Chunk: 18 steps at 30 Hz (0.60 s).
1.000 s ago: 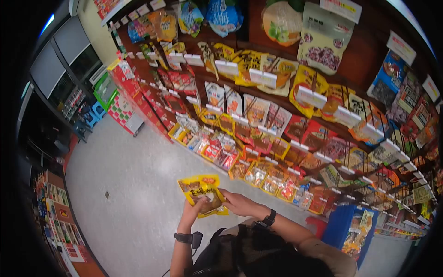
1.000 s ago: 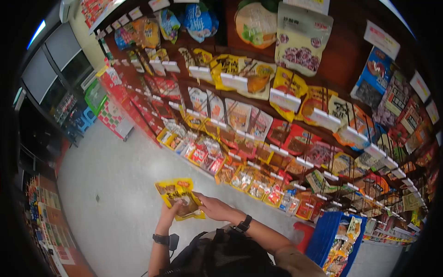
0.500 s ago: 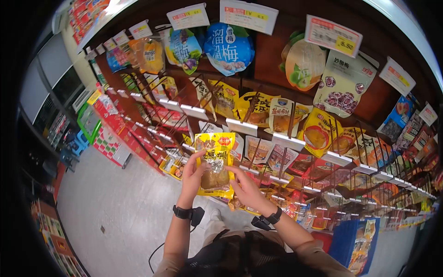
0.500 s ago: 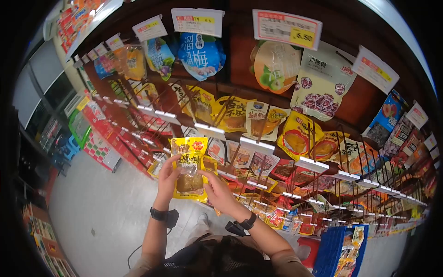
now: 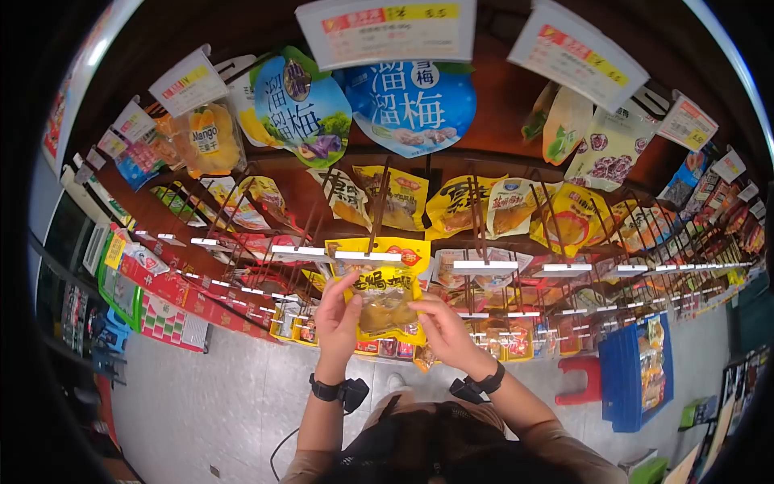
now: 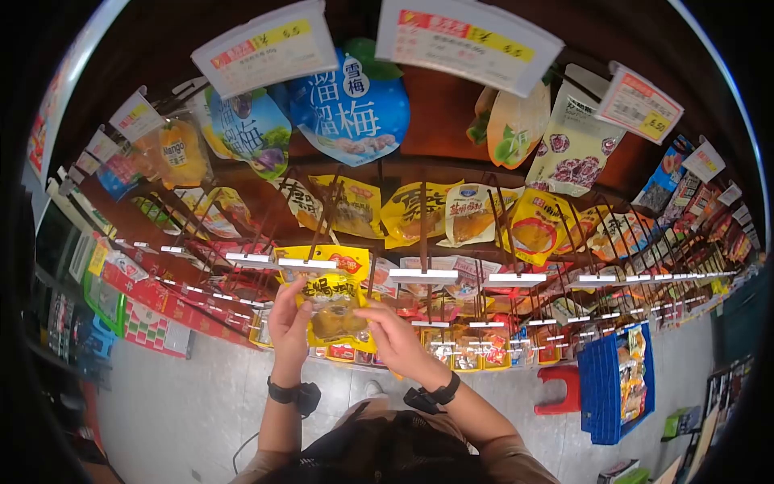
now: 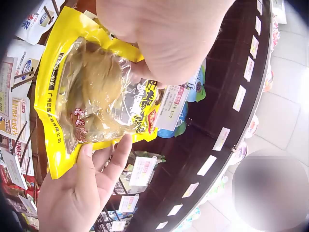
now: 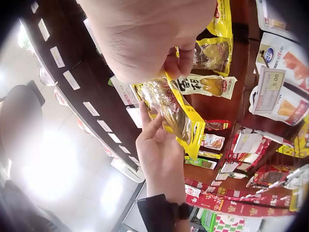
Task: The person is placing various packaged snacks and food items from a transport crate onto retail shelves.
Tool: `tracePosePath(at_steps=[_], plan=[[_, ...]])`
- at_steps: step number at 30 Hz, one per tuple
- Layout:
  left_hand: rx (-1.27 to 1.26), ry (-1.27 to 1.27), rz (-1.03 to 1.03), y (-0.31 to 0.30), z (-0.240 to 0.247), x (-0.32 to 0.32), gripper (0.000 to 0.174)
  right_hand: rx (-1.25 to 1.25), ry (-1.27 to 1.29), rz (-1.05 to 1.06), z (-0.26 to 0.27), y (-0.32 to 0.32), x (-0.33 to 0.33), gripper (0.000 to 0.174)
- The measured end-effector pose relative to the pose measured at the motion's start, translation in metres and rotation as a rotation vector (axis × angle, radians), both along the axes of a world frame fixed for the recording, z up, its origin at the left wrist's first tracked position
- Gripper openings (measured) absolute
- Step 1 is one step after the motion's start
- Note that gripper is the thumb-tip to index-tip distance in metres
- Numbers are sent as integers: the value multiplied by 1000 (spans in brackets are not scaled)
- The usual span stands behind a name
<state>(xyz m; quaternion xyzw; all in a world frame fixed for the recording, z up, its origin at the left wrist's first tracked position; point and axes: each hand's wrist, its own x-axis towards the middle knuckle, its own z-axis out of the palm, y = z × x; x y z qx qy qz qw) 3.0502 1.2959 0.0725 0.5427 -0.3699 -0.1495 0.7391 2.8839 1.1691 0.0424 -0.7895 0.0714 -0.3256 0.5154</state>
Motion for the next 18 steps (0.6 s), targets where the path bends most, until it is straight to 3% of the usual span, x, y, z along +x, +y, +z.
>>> tracePosePath(at_steps=[14, 18], plan=[[41, -44, -93, 3, 0, 20, 37, 170, 72, -64, 11, 26, 4, 31], [40, -72, -119, -16, -11, 24, 37, 122, 73, -136, 16, 12, 10, 35]])
